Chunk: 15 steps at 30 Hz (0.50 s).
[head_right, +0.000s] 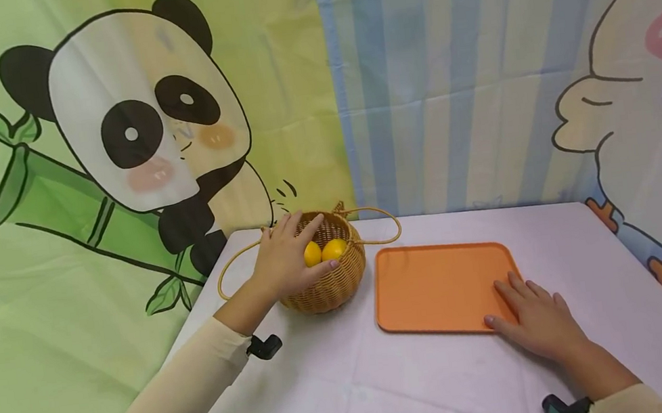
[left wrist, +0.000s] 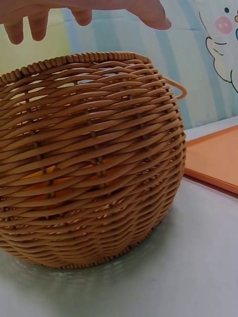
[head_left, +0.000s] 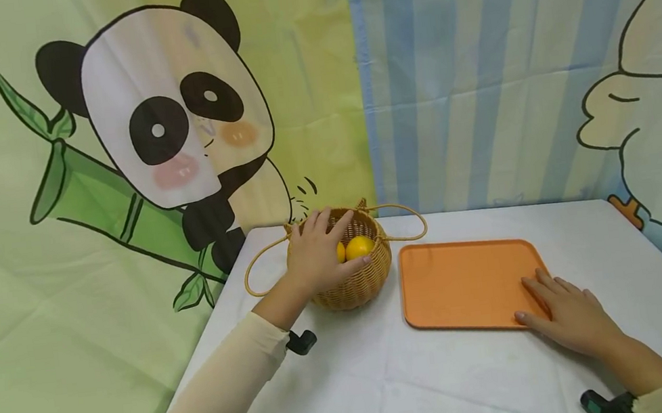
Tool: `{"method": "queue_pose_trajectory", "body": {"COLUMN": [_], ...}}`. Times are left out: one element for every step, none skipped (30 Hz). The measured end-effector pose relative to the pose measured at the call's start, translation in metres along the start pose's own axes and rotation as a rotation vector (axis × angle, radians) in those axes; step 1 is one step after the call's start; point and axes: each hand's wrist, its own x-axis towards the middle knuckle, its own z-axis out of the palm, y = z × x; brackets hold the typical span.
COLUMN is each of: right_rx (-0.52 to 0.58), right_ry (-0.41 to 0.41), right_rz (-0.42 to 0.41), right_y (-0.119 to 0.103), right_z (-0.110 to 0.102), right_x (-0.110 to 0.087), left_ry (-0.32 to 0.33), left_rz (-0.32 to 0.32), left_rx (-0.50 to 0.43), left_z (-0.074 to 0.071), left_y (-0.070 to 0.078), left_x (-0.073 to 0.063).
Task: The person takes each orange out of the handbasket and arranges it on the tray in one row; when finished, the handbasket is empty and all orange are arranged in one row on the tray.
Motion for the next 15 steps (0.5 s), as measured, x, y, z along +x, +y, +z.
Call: {"method": "queue_pose_trajectory", "body": {"right_rx": [-0.001,-0.001,-0.001,-0.003,-0.004,-0.002,-0.005,-0.005,-0.006,-0.007,-0.008,-0.011,-0.012,-0.012,-0.01], "right_ry": [0.001,0.002,0.004,0.005,0.007,0.009,0.012,0.014,0.017,0.017,0.016,0.015,0.016,0.015,0.015], "right_rz": [-0.002,-0.004,-0.006,-0.008,-0.008,-0.007,-0.008,-0.007,-0.005,-0.002,0.002,0.005,0.007,0.009,0.01], "right_y": [0.001,0.001,0.001,0.002,0.002,0.003,0.003,0.004,0.004,0.005,0.006,0.006,0.007,0.007,0.008], "right_z": [0.0,0.0,0.001,0.001,0.002,0.002,0.003,0.004,0.005,0.006,0.006,0.007,0.007,0.007,0.008], "right_x": [0.001,0.001,0.002,0.002,0.002,0.003,0.003,0.003,0.003,0.003,0.003,0.004,0.004,0.004,0.004], "left_ry": [-0.001,-0.004,-0.012,-0.019,-0.028,-0.037,-0.048,-0.059,-0.068,-0.075,-0.083,-0.091,-0.1,-0.105,-0.113], "left_rz": [-0.004,-0.007,-0.01,-0.013,-0.016,-0.018,-0.02,-0.023,-0.025,-0.026,-0.026,-0.027,-0.028,-0.028,-0.027], "left_rx": [0.0,-0.004,-0.009,-0.023,-0.036,-0.053,-0.071,-0.083,-0.097,-0.108,-0.118,-0.125,-0.137,-0.141,-0.144], "left_z": [0.0,0.0,-0.001,-0.001,-0.002,-0.003,-0.004,-0.004,-0.005,-0.005,-0.006,-0.006,-0.007,-0.008,-0.008], "left_y": [-0.001,-0.002,-0.003,-0.004,-0.004,-0.005,-0.006,-0.007,-0.009,-0.01,-0.012,-0.014,-0.015,-0.017,-0.018], "left_x": [0.001,0.002,0.002,0.003,0.004,0.005,0.006,0.007,0.009,0.011,0.013,0.014,0.016,0.018,0.019]}}
